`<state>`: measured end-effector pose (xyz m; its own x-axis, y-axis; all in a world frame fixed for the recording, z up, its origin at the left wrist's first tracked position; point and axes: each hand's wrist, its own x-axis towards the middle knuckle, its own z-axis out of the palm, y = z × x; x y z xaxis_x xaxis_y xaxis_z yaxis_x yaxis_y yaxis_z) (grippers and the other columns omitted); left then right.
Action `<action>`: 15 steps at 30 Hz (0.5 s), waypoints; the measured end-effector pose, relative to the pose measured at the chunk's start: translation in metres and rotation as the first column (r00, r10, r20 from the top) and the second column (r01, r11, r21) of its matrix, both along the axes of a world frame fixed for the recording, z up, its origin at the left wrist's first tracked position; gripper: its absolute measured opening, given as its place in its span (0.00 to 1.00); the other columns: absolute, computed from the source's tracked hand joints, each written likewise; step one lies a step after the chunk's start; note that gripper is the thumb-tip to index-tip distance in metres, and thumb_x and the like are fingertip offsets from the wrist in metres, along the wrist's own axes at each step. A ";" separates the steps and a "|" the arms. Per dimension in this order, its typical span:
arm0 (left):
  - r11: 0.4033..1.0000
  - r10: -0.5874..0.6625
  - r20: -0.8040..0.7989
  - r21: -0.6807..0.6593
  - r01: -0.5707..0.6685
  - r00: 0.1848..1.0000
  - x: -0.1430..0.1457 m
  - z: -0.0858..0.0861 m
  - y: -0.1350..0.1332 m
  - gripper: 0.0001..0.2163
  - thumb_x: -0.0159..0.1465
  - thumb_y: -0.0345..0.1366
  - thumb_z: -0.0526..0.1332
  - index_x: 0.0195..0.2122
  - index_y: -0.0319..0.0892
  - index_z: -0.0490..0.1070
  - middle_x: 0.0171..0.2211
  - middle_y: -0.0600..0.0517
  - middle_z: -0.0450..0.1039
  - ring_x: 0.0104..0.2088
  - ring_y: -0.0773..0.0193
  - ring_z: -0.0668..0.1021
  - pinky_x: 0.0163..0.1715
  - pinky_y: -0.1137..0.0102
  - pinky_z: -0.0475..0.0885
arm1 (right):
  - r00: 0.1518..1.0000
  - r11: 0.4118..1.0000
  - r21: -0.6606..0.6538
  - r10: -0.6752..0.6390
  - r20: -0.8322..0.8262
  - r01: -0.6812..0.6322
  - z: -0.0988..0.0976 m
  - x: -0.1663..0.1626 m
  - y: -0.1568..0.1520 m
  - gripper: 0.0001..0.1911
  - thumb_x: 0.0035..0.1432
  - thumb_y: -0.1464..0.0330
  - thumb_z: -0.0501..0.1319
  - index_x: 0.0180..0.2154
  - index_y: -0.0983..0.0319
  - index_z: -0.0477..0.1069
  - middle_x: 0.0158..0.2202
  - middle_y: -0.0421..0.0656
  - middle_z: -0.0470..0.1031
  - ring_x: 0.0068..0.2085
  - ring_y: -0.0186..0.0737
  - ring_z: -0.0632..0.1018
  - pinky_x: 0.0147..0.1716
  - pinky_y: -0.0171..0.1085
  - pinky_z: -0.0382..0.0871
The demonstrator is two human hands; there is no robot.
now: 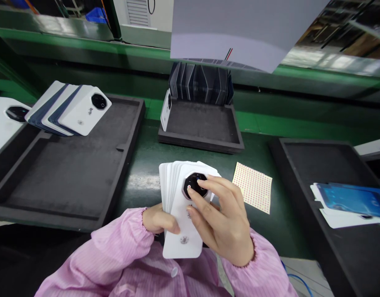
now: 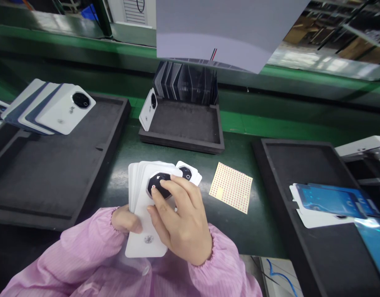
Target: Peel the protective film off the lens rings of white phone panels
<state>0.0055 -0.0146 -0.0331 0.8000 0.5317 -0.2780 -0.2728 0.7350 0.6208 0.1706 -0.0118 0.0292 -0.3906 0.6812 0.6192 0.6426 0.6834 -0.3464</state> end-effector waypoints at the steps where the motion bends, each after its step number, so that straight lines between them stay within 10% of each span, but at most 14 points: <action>1: 1.000 0.000 0.007 0.007 0.000 1.000 0.000 0.000 0.000 0.20 0.38 0.27 0.57 0.34 0.36 0.77 0.26 0.49 0.78 0.20 0.64 0.75 0.23 0.71 0.71 | 1.000 1.000 -0.002 -0.001 0.001 0.001 0.000 0.000 0.000 0.13 0.53 0.73 0.61 0.42 0.66 0.71 0.44 0.51 0.68 0.49 0.52 0.68 0.44 0.51 0.69; 15: 1.000 0.013 0.012 -0.004 -0.013 1.000 0.000 0.004 0.000 0.18 0.37 0.27 0.57 0.30 0.37 0.78 0.19 0.52 0.76 0.18 0.66 0.73 0.22 0.72 0.70 | 1.000 1.000 0.003 -0.005 0.013 0.005 0.001 0.000 0.000 0.13 0.53 0.71 0.61 0.42 0.65 0.70 0.43 0.51 0.68 0.48 0.52 0.69 0.42 0.51 0.69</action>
<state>0.0052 -0.0150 -0.0287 0.7960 0.5413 -0.2708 -0.2899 0.7338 0.6144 0.1707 -0.0123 0.0306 -0.3957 0.6810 0.6162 0.6504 0.6815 -0.3355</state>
